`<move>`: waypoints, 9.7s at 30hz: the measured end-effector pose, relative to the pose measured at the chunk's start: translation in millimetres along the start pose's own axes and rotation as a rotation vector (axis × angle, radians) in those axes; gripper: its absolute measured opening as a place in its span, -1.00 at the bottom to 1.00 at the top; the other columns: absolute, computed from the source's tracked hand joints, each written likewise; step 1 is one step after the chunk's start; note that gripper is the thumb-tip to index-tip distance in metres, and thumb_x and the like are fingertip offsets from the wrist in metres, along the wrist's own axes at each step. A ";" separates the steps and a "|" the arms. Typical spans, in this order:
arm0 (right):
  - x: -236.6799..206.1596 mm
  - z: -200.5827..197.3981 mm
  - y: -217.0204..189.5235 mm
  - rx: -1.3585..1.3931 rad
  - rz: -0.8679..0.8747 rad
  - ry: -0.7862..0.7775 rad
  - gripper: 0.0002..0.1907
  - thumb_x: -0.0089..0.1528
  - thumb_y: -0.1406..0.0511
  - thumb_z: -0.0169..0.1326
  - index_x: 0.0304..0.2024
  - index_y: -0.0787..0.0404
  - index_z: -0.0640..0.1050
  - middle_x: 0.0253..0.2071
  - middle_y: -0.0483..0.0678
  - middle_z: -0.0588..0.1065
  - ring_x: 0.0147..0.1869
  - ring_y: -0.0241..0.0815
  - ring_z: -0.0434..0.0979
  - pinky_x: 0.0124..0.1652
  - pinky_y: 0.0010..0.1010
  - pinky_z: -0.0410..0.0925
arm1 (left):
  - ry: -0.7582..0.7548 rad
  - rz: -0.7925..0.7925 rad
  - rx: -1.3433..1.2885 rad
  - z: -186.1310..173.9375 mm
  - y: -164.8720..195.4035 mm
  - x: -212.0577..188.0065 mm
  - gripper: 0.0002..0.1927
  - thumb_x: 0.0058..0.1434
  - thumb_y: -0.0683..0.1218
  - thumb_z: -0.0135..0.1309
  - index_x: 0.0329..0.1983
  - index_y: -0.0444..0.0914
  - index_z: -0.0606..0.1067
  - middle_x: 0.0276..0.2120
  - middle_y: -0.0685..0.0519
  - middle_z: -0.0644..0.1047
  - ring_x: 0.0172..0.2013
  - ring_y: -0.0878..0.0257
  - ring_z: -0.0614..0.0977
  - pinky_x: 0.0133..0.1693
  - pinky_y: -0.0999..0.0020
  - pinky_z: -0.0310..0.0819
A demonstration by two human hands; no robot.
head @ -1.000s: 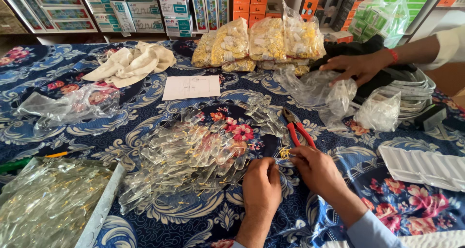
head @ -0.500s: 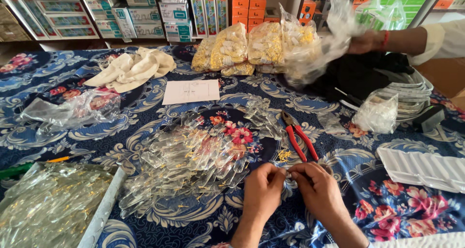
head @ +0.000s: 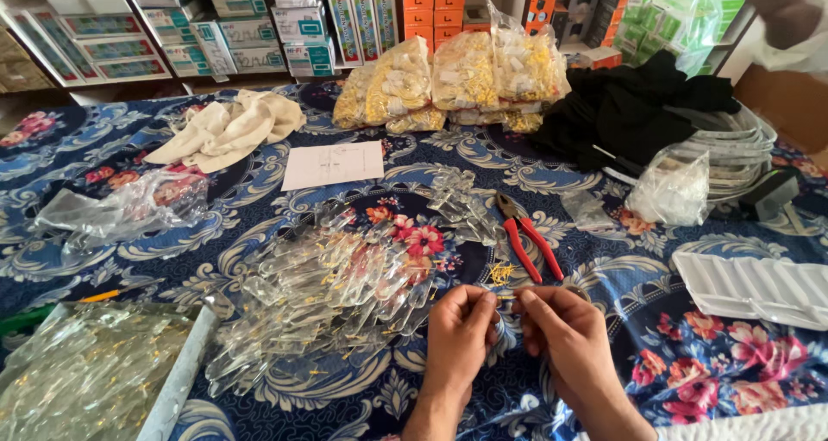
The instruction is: The person repeatedly picks up small transparent plastic pieces and gold-colored pins from a table, inserts the pins into the plastic pieces, and places the assembled items into a white plastic tray. The person also briefly handles a white cloth and a plastic bag during the process.
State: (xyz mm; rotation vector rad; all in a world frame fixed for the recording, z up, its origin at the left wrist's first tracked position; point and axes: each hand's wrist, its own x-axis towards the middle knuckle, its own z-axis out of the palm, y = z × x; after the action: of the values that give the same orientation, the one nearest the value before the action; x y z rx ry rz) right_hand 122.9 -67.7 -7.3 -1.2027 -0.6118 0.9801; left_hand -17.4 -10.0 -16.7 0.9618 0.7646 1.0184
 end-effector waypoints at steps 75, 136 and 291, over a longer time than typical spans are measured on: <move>-16.6 18.7 -28.3 -0.604 -0.728 0.005 -0.91 0.16 0.46 0.21 -0.27 0.30 0.59 -0.26 -0.08 0.58 -0.34 -0.35 0.61 -0.34 -0.54 0.44 | 0.071 0.167 0.103 12.6 -1.8 -16.1 -0.86 0.33 -0.21 0.06 -0.12 -0.38 0.56 -0.38 0.05 0.63 -0.45 0.40 0.64 -0.50 0.51 0.54; 14.8 -3.6 -6.9 -0.114 -0.069 -0.136 -0.86 0.21 0.41 0.18 -0.25 0.42 0.62 -0.46 -0.07 0.54 -0.45 -0.33 0.45 -0.41 -0.50 0.35 | -0.022 0.239 0.022 15.1 -6.7 -18.3 -0.88 0.26 -0.30 0.06 -0.14 -0.37 0.50 -0.38 0.10 0.56 -0.46 0.49 0.48 -0.42 0.56 0.37; 16.3 2.3 -3.3 -0.162 -0.151 0.064 -0.83 0.29 0.38 0.11 -0.17 0.41 0.61 -0.39 -0.06 0.56 -0.42 -0.33 0.51 -0.40 -0.50 0.43 | 0.035 0.720 1.415 16.9 17.8 22.8 -0.97 0.15 -0.17 0.12 -0.38 -0.22 0.50 -0.33 0.02 0.49 -0.25 -0.01 0.59 -0.27 0.08 0.48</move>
State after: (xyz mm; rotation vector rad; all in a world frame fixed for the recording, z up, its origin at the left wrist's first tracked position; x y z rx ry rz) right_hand 129.7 -52.5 -5.1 -1.3060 -0.7306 0.7737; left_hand -0.9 10.1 4.3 2.5689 1.2160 1.0119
